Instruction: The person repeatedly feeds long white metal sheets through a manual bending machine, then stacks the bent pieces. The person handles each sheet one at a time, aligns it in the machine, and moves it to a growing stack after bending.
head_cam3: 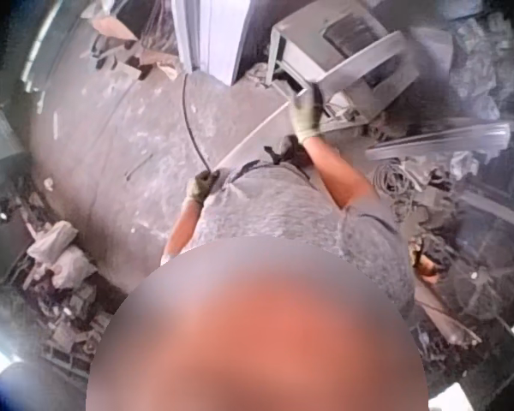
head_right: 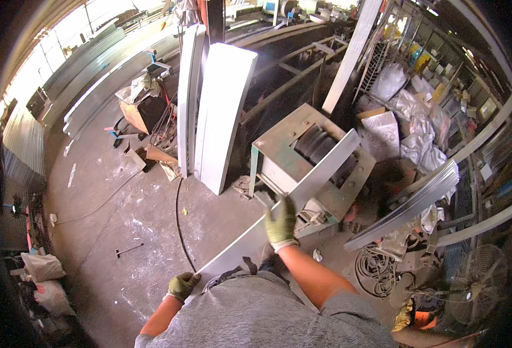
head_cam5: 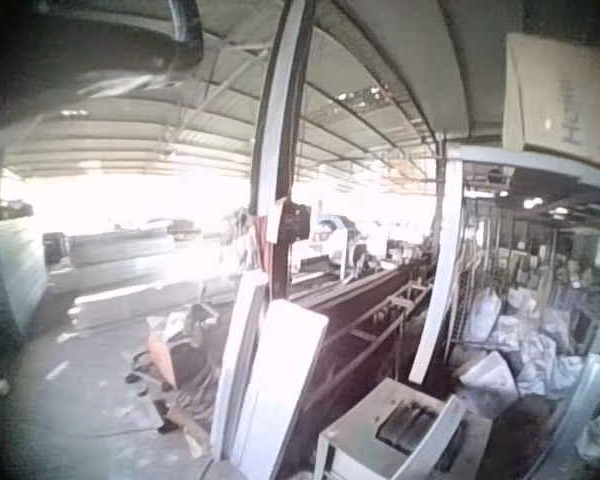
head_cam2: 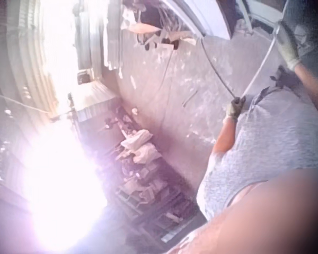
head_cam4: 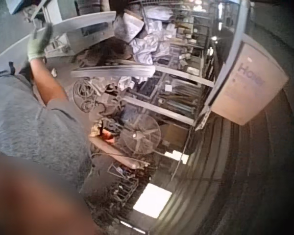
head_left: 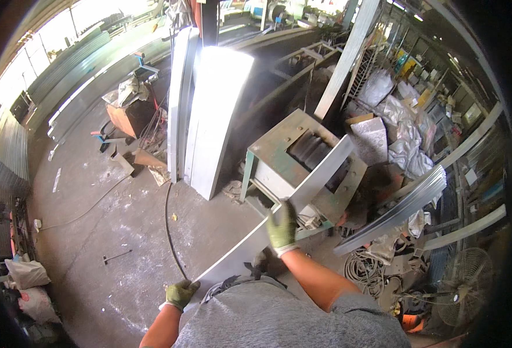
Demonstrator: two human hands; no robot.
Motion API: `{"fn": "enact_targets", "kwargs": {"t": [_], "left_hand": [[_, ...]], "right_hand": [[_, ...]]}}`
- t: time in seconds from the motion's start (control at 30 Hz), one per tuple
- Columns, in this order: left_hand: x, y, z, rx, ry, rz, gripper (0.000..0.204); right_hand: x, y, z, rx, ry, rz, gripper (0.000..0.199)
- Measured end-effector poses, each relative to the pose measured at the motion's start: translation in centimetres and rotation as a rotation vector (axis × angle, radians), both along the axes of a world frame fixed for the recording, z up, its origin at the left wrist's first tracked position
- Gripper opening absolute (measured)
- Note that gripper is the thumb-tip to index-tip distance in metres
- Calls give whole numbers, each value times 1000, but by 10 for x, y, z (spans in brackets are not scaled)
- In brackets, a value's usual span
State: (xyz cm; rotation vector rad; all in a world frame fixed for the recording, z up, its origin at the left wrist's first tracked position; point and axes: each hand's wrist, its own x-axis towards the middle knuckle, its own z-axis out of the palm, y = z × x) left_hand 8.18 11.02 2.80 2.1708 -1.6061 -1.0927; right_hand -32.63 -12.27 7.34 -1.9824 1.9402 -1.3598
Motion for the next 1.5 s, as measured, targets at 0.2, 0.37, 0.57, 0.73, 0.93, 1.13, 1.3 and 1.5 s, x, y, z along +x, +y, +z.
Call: {"fn": "enact_targets", "kwargs": {"t": [0.2, 0.37, 0.57, 0.73, 0.93, 1.13, 1.3, 1.5], "left_hand": [[-35, -52, 31, -424, -100, -199, 38], [-33, -58, 25, -933, -13, -305, 41], [-15, -56, -5, -871, -201, -270, 73], [-61, -94, 9, -546, -133, -328, 127], [-132, -171, 49, -134, -44, -297, 106], [-86, -146, 51, -419, 33, -105, 69], [-40, -112, 25, -504, -74, -16, 58], [24, -122, -30, -398, -199, 99, 75]], "right_hand": [[-95, 6, 49, 299, -832, -188, 88], [-84, 15, 76, 368, -1577, 242, 102], [-55, 20, 53, 533, -1811, 375, 58], [-21, 17, 1, 565, -2042, 457, 31], [-19, -17, -16, 652, -1755, 609, 46], [-65, -108, 19, 698, -1513, 710, 71], [-71, -181, 90, 667, -1477, 749, 63], [40, -197, 131, 603, -1179, 548, 42]]}}
